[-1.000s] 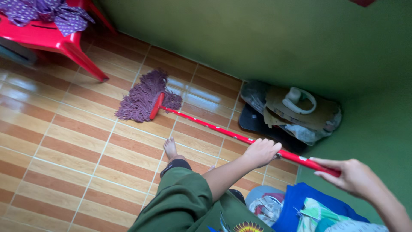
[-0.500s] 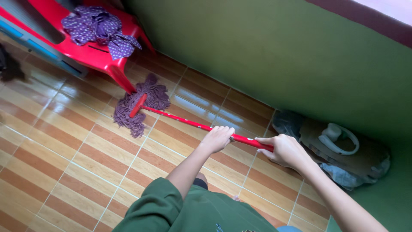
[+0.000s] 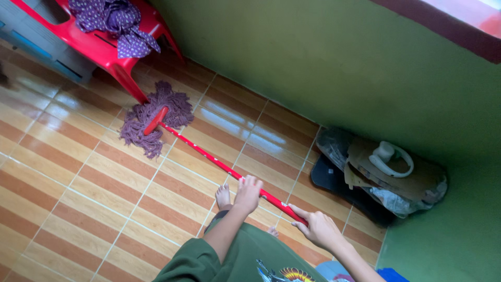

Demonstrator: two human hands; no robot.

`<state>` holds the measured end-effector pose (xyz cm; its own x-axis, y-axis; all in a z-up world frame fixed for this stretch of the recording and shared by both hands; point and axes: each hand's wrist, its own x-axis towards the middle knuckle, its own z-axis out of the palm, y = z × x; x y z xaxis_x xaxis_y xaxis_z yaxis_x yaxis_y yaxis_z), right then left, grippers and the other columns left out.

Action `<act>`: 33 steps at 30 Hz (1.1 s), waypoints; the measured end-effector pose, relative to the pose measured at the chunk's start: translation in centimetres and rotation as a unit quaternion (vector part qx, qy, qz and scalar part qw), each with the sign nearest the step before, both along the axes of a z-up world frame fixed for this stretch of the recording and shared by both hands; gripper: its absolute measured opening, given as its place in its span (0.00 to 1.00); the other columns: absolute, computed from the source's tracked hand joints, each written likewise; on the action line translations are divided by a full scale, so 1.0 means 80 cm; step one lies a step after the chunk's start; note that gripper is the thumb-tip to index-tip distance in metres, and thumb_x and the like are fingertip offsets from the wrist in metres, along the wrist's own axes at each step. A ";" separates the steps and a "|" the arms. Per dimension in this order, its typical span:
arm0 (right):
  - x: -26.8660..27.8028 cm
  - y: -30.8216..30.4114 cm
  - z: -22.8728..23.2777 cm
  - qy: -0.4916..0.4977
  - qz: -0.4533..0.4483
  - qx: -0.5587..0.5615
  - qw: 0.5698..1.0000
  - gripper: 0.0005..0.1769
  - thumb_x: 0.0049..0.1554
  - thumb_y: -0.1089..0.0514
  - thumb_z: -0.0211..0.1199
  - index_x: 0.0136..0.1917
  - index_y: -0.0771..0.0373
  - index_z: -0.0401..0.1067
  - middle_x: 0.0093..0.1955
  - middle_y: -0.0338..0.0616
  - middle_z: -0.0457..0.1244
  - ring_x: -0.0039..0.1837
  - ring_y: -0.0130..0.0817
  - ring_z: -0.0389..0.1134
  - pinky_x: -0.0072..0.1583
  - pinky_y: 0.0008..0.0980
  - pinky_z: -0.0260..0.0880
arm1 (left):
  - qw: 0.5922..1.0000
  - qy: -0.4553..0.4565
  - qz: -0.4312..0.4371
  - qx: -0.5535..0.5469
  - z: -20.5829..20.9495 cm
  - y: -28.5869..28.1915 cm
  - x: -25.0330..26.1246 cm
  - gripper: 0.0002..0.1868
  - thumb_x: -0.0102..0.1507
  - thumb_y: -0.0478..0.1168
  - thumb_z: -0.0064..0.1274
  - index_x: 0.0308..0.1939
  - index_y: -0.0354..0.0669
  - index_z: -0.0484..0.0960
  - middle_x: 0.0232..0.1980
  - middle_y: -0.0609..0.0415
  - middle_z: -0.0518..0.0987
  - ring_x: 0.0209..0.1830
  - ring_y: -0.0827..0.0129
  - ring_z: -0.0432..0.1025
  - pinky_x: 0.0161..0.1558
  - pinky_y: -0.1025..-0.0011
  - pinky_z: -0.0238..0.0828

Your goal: The person mops the tiled floor of a room by hand using a mop, moving the mop head back and forth across different sections of the floor and reaching into corners.

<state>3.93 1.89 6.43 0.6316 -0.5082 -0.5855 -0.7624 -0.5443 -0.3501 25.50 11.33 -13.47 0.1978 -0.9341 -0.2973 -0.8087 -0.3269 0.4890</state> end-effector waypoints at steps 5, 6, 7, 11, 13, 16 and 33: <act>-0.081 0.011 0.057 0.012 -0.031 -0.009 0.999 0.32 0.56 0.39 0.61 0.74 0.33 0.65 0.31 0.57 0.67 0.39 0.55 0.71 0.46 0.48 0.71 | 0.987 -0.006 0.158 -0.012 0.000 0.011 -0.047 0.22 0.62 0.37 0.56 0.60 0.44 0.70 0.75 0.25 0.53 0.76 0.32 0.49 0.72 0.44 0.51; -0.098 0.009 0.076 0.013 -0.038 -0.006 0.999 0.31 0.56 0.39 0.61 0.73 0.33 0.65 0.31 0.57 0.67 0.38 0.54 0.71 0.45 0.47 0.72 | 0.985 0.006 0.172 -0.012 0.001 0.004 -0.060 0.23 0.62 0.37 0.57 0.60 0.43 0.69 0.74 0.20 0.51 0.75 0.30 0.50 0.69 0.47 0.56; -0.118 0.009 0.096 0.034 -0.046 -0.007 0.998 0.32 0.56 0.39 0.61 0.74 0.31 0.65 0.31 0.57 0.67 0.37 0.54 0.71 0.45 0.47 0.71 | 0.982 0.018 0.185 -0.012 0.003 -0.003 -0.076 0.25 0.62 0.37 0.57 0.61 0.42 0.67 0.73 0.15 0.49 0.75 0.28 0.51 0.67 0.50 0.60; -0.210 0.021 0.180 0.135 -0.095 -0.008 0.986 0.34 0.57 0.38 0.60 0.76 0.25 0.63 0.30 0.57 0.66 0.36 0.52 0.70 0.45 0.45 0.71 | 0.968 0.102 0.220 0.064 0.011 -0.014 -0.151 0.27 0.65 0.38 0.53 0.67 0.44 0.62 0.75 0.11 0.47 0.62 0.35 0.71 0.62 0.54 0.71; -0.259 0.028 0.204 0.149 -0.122 -0.013 0.981 0.33 0.56 0.38 0.61 0.75 0.24 0.64 0.30 0.56 0.67 0.35 0.51 0.71 0.45 0.44 0.72 | 0.969 0.120 0.195 0.095 0.010 -0.020 -0.195 0.27 0.65 0.42 0.55 0.65 0.44 0.63 0.73 0.09 0.47 0.60 0.34 0.73 0.62 0.53 0.70; -0.341 0.039 0.224 0.163 -0.162 -0.015 0.973 0.33 0.54 0.38 0.65 0.73 0.25 0.68 0.32 0.53 0.70 0.36 0.47 0.73 0.47 0.40 0.75 | 0.965 0.180 0.111 0.152 0.005 -0.027 -0.251 0.35 0.62 0.50 0.62 0.65 0.43 0.62 0.72 0.07 0.45 0.60 0.32 0.71 0.69 0.55 0.64; -0.233 0.055 0.087 -0.042 -0.208 0.026 0.977 0.31 0.50 0.45 0.69 0.68 0.45 0.75 0.42 0.52 0.75 0.42 0.43 0.77 0.49 0.38 0.75 | 0.962 0.229 0.146 0.014 -0.079 -0.005 -0.132 0.31 0.66 0.32 0.44 0.75 0.50 0.64 0.61 0.33 0.75 0.62 0.41 0.71 0.61 0.52 0.69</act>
